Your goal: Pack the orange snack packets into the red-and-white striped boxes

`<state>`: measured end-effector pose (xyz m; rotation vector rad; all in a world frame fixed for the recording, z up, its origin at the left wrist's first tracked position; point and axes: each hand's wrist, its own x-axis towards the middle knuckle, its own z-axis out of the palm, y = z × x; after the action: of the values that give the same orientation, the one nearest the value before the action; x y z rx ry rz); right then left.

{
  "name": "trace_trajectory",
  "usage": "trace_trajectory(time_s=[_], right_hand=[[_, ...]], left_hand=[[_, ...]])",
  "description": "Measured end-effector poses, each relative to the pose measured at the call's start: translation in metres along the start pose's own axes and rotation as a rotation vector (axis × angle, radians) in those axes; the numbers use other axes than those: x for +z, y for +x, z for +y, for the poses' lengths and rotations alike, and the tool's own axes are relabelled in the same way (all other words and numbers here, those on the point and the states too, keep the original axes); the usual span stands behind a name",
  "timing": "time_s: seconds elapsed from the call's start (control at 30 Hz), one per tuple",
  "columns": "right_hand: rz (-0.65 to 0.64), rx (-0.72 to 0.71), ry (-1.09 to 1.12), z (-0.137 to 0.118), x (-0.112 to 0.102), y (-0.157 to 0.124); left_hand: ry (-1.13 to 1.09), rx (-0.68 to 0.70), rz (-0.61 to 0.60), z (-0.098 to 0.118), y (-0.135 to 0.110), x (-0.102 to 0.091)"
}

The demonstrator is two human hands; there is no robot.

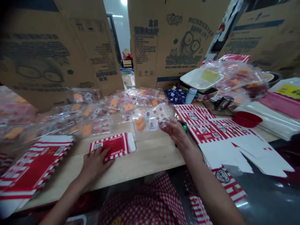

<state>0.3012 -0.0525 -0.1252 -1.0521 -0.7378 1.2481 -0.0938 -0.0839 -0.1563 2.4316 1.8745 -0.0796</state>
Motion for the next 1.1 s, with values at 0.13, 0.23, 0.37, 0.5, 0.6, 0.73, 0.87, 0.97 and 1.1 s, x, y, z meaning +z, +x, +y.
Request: trace_trajectory(time_s=[0.13,0.23,0.37,0.5,0.6,0.73,0.87,0.97,1.1], right_hand=[[-0.004,0.005,-0.028,0.019,-0.006,-0.016],[-0.119,-0.051,-0.054,0.018,-0.002,-0.026],[-0.275,-0.162,-0.194,0.008,-0.004,-0.025],[-0.443,-0.049,-0.475,0.003,-0.033,0.007],[-0.481,0.042,-0.781,0.005,-0.050,0.036],[-0.601,-0.099,-1.463,0.025,-0.025,0.058],[-0.681,-0.092,-1.660,0.059,0.022,0.048],[-0.679,-0.118,-1.722,0.072,0.037,0.031],[-0.654,-0.135,-1.815,0.070,0.024,0.010]], left_hand=[[-0.296,0.024,0.071,0.008,0.015,-0.028],[-0.928,-0.071,0.084,0.028,0.034,-0.049],[-1.682,-0.143,-0.336,0.059,0.068,-0.060],[-1.722,-0.211,-0.152,0.095,0.098,-0.031],[-1.647,-0.244,-0.009,0.122,0.107,-0.003],[-1.504,-0.170,0.017,0.114,0.100,-0.009],[-0.814,0.273,-0.193,0.052,0.075,-0.048],[-0.240,0.411,-0.417,0.013,0.056,-0.056],[0.023,0.441,-0.498,0.002,0.040,-0.035]])
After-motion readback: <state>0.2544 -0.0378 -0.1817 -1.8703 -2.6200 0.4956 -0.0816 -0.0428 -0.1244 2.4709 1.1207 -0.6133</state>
